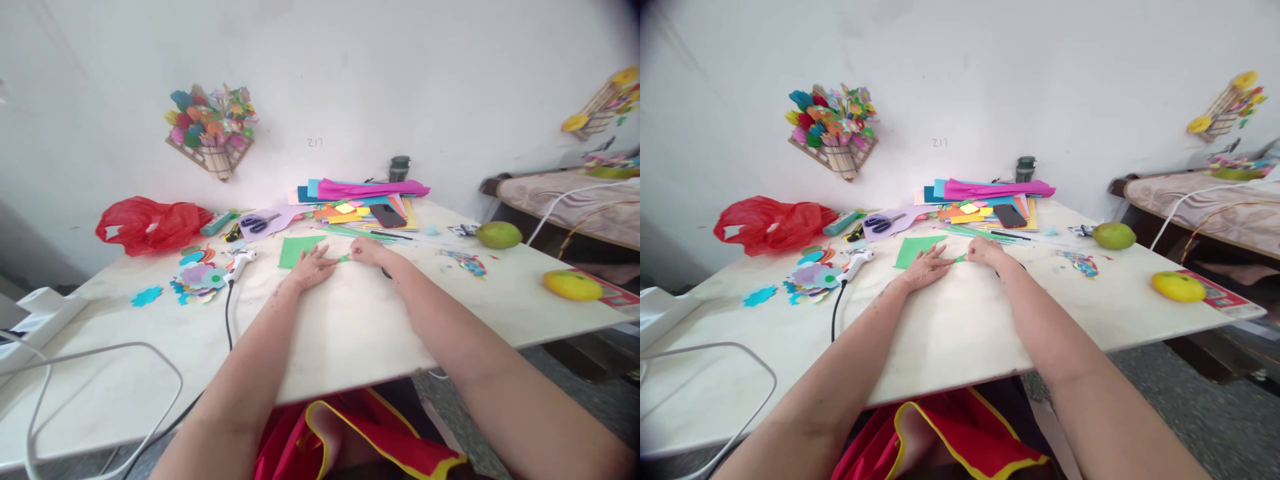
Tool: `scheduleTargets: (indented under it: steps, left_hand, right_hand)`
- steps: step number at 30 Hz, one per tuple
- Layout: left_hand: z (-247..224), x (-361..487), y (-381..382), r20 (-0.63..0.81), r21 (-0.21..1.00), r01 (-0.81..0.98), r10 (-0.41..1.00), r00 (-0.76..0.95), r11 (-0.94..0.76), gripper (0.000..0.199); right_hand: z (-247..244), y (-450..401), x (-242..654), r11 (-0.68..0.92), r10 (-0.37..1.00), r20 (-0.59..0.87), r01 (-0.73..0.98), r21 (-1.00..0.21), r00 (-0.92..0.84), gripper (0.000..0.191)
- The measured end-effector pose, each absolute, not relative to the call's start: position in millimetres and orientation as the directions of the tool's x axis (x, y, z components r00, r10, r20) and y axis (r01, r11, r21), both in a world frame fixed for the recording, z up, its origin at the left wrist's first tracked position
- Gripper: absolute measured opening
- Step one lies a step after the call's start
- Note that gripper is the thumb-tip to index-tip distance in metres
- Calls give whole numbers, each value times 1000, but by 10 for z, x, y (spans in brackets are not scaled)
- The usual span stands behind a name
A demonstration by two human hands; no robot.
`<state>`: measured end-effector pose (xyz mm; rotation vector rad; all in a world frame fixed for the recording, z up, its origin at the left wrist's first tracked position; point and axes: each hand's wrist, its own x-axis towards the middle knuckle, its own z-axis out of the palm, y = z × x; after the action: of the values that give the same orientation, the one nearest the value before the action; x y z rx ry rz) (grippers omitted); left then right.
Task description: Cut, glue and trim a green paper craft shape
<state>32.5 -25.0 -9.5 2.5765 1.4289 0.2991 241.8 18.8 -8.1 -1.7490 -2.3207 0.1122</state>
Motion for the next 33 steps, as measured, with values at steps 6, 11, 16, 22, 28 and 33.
scheduleTargets:
  steps: [6, 11, 16, 22, 28, 33]
  left_hand:
    - [-120, 324, -248, 140, 209, 817, 843, 519, -538, 39]
    - [-127, 311, -276, 172, 94, 821, 821, 545, -564, 41]
    - [-42, 263, -359, 148, 12, 840, 832, 535, -542, 41]
    - [13, 244, -405, 49, 19, 877, 876, 480, -481, 44]
    - [33, 251, -428, -40, 17, 888, 888, 459, -459, 49]
    - [3, 230, -408, -100, 63, 903, 897, 430, -426, 53]
  right_hand:
    - [-57, 127, 2416, 244, 969, 85, 958, -153, -234, 34]
    - [-18, 68, 2408, 237, 971, 38, 966, -101, -235, 53]
    - [17, 42, 2402, 216, 975, -41, 971, -100, -221, 63]
    - [-81, 121, 2438, 203, 976, -53, 971, -123, -211, 63]
    - [-127, 198, 2438, 344, 932, 179, 925, -162, -315, 47]
    - [-95, 188, 2345, 580, 785, 412, 783, -226, -463, 33]
